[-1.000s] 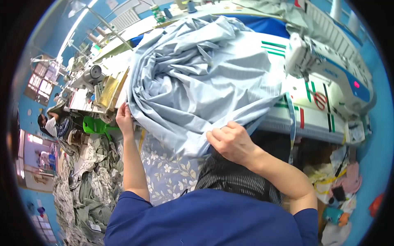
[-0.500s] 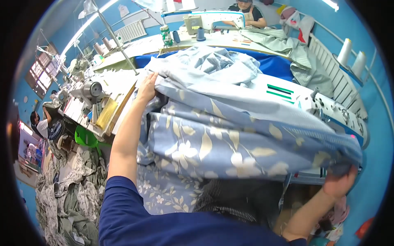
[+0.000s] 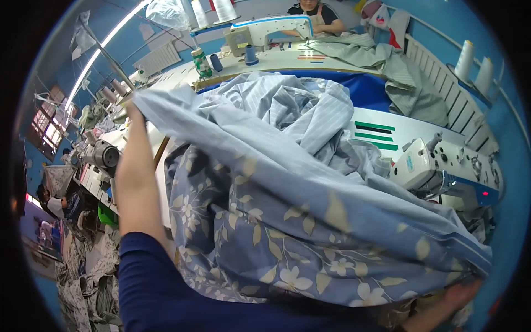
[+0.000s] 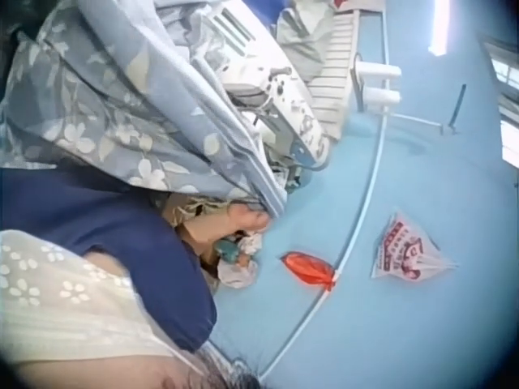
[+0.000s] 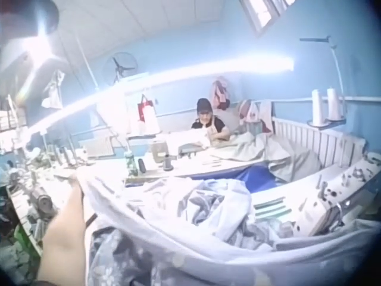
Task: Sewing pieces of light blue fabric together using an industrial sewing machine at a workstation.
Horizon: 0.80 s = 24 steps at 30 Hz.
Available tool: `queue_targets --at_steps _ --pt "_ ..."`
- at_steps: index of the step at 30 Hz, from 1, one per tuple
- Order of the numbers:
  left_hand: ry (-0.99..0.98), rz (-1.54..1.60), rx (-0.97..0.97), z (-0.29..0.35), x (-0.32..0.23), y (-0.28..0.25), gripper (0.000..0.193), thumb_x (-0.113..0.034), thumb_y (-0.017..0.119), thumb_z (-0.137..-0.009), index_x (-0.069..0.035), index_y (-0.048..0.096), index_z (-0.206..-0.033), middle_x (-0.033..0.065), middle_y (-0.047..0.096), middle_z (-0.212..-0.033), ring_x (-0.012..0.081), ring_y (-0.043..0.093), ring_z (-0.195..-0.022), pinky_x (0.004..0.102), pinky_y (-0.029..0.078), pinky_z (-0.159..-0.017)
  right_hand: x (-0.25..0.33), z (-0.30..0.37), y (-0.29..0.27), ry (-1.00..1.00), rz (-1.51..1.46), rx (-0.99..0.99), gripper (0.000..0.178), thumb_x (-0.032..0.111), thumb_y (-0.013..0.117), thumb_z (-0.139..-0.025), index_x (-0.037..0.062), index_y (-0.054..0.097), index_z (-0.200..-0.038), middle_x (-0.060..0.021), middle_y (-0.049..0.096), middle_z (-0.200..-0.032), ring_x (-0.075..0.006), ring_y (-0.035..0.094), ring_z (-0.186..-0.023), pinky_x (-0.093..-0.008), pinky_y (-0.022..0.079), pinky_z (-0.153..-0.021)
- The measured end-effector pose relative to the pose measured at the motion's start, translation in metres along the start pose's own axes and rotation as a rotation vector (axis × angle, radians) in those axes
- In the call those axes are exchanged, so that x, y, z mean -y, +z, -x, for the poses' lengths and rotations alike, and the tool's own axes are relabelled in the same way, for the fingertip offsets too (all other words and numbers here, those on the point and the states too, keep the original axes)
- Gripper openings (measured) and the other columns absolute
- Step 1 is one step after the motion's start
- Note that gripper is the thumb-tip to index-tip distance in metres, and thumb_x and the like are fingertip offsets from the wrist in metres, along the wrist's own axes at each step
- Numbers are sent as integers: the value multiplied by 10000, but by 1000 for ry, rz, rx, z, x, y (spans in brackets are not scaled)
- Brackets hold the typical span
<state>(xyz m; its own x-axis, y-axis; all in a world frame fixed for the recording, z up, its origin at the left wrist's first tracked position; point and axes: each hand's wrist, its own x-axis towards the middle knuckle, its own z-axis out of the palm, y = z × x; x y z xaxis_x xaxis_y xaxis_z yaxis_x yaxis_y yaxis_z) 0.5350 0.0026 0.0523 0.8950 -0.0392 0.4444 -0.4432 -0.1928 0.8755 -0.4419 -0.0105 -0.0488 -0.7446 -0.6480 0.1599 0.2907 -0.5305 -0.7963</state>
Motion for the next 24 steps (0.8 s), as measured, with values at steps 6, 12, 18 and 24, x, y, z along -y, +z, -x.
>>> queue_targets --at_steps 6,12,18,24 --pt "266 718 205 -89 -216 -212 451 -415 537 -925 -49 609 -1179 101 664 -1006 261 639 -906 333 512 -822 -41 33 9 148 21 610 467 291 522 -960 34 476 -1348 -126 536 -1309 -267 508 -1210 -410 387 -1061" --pt "400 -364 -23 17 -186 -530 383 -341 512 -945 -31 619 -1142 108 660 -1006 263 635 -903 341 501 -797 -33 86 53 -91 227 1217 324 153 609 -901 -12 582 -1179 -82 609 -1156 -174 558 -1058 -312 412 -959" --pt "-78 -1345 -53 172 -118 -819 324 -268 486 -964 -14 628 -1105 114 656 -1006 266 630 -900 349 491 -772 6 115 45 -442 205 1468 129 75 626 -862 6 596 -967 -85 609 -851 -199 579 -757 -307 460 -693" --pt "325 -953 402 320 -146 -598 251 -170 480 -965 -1 637 -1065 109 663 -970 239 639 -855 330 485 -688 21 124 32 -426 61 1508 107 17 603 -826 15 601 -932 -94 569 -761 -228 554 -635 -314 438 -582"
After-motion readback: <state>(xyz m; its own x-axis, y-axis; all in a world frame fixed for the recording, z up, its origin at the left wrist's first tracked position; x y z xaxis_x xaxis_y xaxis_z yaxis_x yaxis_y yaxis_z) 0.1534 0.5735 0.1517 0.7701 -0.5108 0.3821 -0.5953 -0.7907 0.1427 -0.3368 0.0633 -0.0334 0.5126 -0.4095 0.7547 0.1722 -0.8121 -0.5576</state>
